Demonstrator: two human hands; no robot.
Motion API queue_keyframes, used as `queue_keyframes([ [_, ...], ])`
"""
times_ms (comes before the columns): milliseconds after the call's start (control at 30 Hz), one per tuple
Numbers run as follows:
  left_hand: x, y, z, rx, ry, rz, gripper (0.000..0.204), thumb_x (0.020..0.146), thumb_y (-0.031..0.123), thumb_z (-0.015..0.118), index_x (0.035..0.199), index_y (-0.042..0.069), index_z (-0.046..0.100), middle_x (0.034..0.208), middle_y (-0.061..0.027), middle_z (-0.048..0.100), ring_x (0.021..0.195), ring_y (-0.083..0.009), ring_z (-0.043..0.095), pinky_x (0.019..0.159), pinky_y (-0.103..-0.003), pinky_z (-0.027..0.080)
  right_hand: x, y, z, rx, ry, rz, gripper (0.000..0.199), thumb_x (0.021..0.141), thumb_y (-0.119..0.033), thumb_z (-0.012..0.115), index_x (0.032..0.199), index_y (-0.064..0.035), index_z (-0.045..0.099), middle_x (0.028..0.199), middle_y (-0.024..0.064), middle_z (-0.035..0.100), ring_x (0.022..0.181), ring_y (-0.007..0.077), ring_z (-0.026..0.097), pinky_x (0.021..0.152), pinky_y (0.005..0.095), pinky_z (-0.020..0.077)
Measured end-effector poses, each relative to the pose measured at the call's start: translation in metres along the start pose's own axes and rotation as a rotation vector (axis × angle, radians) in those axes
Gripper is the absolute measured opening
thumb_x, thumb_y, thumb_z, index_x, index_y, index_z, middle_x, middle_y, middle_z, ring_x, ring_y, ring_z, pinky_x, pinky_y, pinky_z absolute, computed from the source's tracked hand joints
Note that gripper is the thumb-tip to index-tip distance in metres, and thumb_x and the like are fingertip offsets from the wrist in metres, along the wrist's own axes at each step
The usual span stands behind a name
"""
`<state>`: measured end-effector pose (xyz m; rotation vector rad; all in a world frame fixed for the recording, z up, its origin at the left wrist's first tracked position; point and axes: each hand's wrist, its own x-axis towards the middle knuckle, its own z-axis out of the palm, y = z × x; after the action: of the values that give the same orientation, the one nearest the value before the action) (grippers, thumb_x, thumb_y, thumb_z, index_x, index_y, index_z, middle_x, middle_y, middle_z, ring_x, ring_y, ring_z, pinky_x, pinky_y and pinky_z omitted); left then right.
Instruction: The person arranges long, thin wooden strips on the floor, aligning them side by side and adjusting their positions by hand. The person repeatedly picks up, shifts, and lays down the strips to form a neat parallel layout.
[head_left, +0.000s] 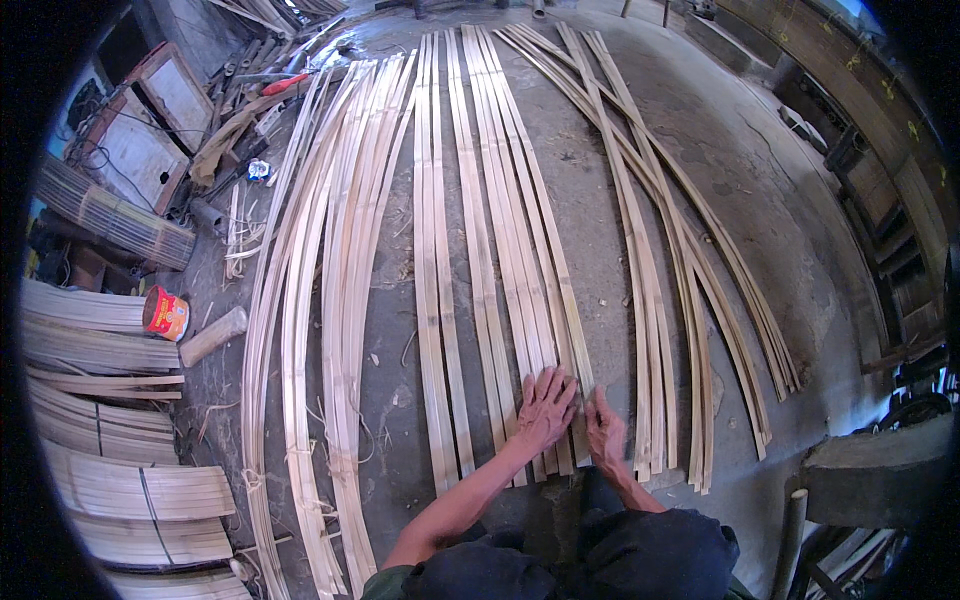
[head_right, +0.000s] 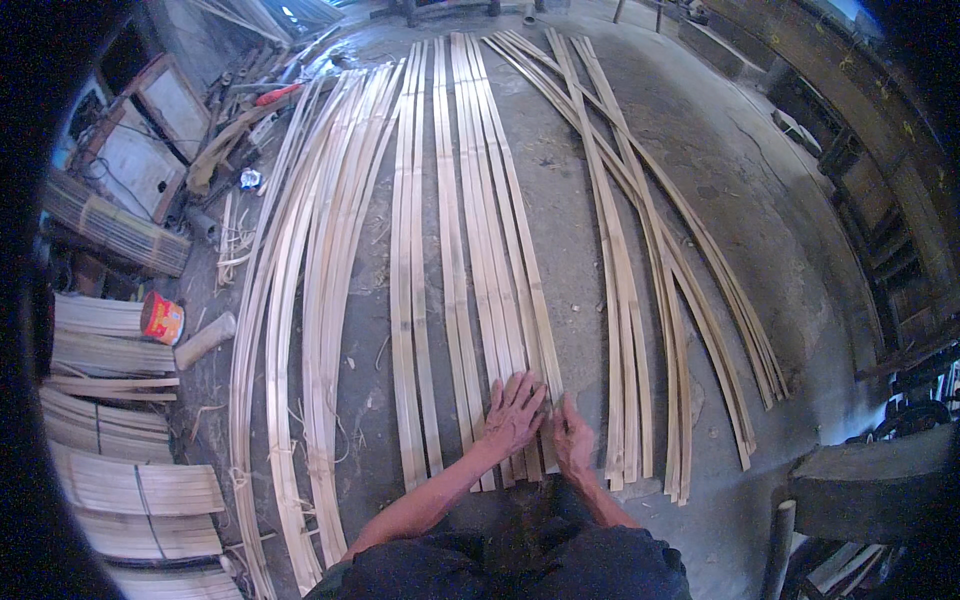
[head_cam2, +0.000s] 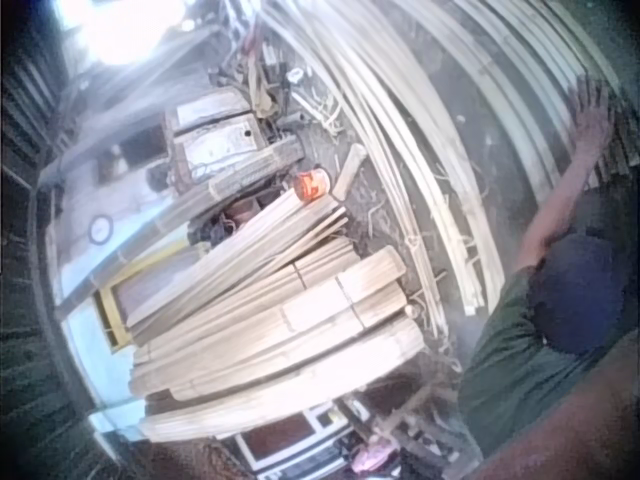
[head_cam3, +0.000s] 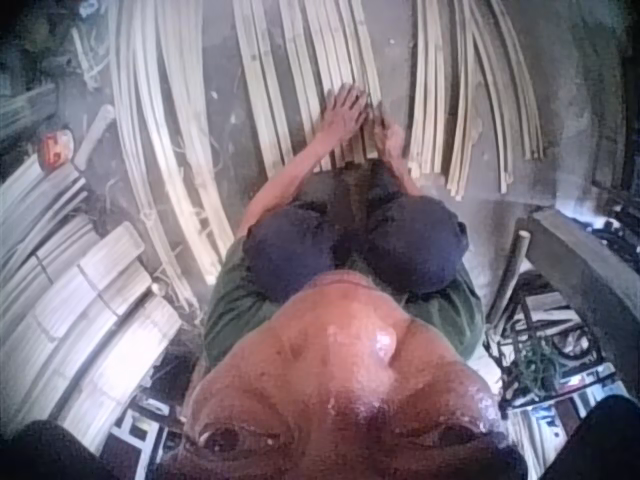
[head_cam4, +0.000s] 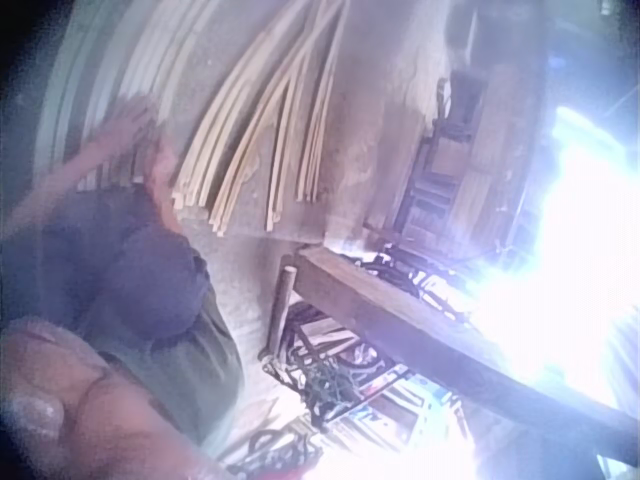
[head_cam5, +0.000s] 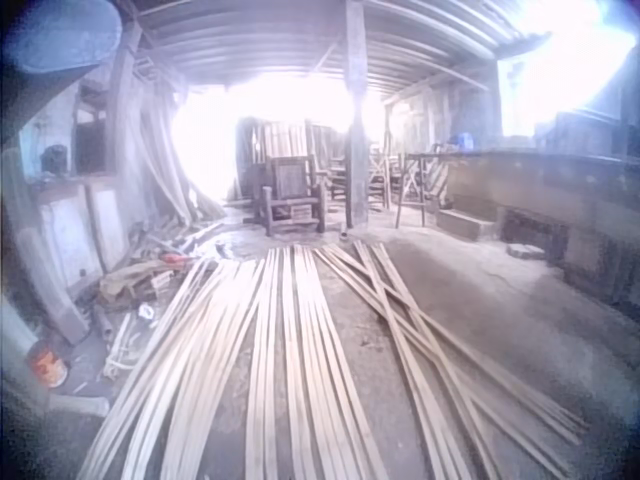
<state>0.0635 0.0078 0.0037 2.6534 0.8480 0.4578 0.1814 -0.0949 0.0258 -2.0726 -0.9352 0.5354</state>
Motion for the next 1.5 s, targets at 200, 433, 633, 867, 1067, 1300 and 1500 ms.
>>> queue_keyframes([
  [200, 0.000, 0.001, -0.002, -0.005, -0.014, 0.001, 0.058, 0.091, 0.030, 0.058, 0.142, 0.009, 0.043, 0.152, -0.0150, 0.034, 0.142, -0.0345, 0.028, 0.114, -0.058, 0.019, 0.002, -0.004, -0.005, -0.015, -0.050, 0.051, 0.044, 0.098, -0.020, 0.058, 0.137, -0.0009, 0.051, 0.113, 0.0284, 0.065, 0.100, 0.0179, 0.064, 0.086, 0.0321, 0.0487],
  [433, -0.004, 0.001, -0.017, -0.162, 0.054, -0.054, 0.060, 0.092, 0.029, 0.057, 0.143, 0.001, 0.041, 0.153, -0.0172, 0.032, 0.142, -0.0353, 0.029, 0.118, -0.052, 0.020, -0.003, -0.012, -0.006, 0.042, 0.032, -0.012, 0.043, 0.096, -0.013, 0.059, 0.136, 0.0004, 0.053, 0.092, 0.0200, 0.065, 0.083, 0.0179, 0.063, 0.074, 0.0311, 0.0509],
  [633, 0.008, -0.012, -0.022, -0.374, 0.263, -0.186, 0.051, 0.096, 0.024, 0.055, 0.136, -0.005, 0.045, 0.145, -0.0234, 0.041, 0.136, -0.0390, 0.038, 0.115, -0.047, 0.029, -0.015, -0.032, -0.003, 0.118, 0.068, -0.237, 0.045, 0.095, -0.009, 0.058, 0.137, 0.0025, 0.050, 0.094, 0.0138, 0.065, 0.074, 0.0165, 0.059, 0.068, 0.0285, 0.0496],
  [867, 0.035, -0.038, -0.043, -0.788, 0.333, -0.508, 0.047, 0.099, 0.025, 0.054, 0.135, -0.004, 0.045, 0.096, -0.0193, 0.068, 0.084, -0.0288, 0.068, 0.075, -0.037, 0.053, -0.021, -0.052, 0.043, 0.388, -0.210, 0.050, 0.051, 0.099, -0.010, 0.054, 0.147, -0.0032, 0.039, 0.083, -0.0005, 0.055, 0.062, 0.0068, 0.047, 0.054, 0.0222, 0.0448],
  [1067, 0.021, -0.060, -0.043, -0.698, 0.303, -0.614, 0.052, 0.092, 0.017, 0.058, 0.138, -0.005, 0.046, 0.097, -0.0219, 0.067, 0.082, -0.0286, 0.067, 0.076, -0.038, 0.052, -0.029, -0.073, 0.062, 0.449, -0.331, 0.111, 0.051, 0.101, -0.013, 0.051, 0.149, -0.0044, 0.037, 0.091, 0.0022, 0.057, 0.065, 0.0080, 0.050, 0.053, 0.0249, 0.0492],
  [1300, 0.010, -0.057, -0.053, -0.738, 0.201, -0.726, 0.053, 0.090, 0.016, 0.058, 0.140, 0.001, 0.047, 0.099, -0.0228, 0.068, 0.090, -0.0303, 0.067, 0.082, -0.039, 0.052, -0.037, -0.074, 0.063, 0.381, -0.362, 0.064, 0.052, 0.101, -0.016, 0.053, 0.148, -0.0021, 0.037, 0.085, 0.0055, 0.062, 0.068, 0.0085, 0.052, 0.062, 0.0255, 0.0484],
  [1500, 0.016, -0.039, -0.064, -0.766, 0.323, -0.670, 0.053, 0.092, 0.016, 0.058, 0.140, -0.002, 0.045, 0.111, -0.0252, 0.063, 0.090, -0.0346, 0.066, 0.083, -0.041, 0.052, -0.037, -0.058, 0.065, 0.283, -0.192, -0.314, 0.048, 0.098, -0.006, 0.053, 0.144, -0.0003, 0.040, 0.112, 0.0244, 0.064, 0.101, 0.0322, 0.065, 0.083, 0.0340, 0.0508],
])
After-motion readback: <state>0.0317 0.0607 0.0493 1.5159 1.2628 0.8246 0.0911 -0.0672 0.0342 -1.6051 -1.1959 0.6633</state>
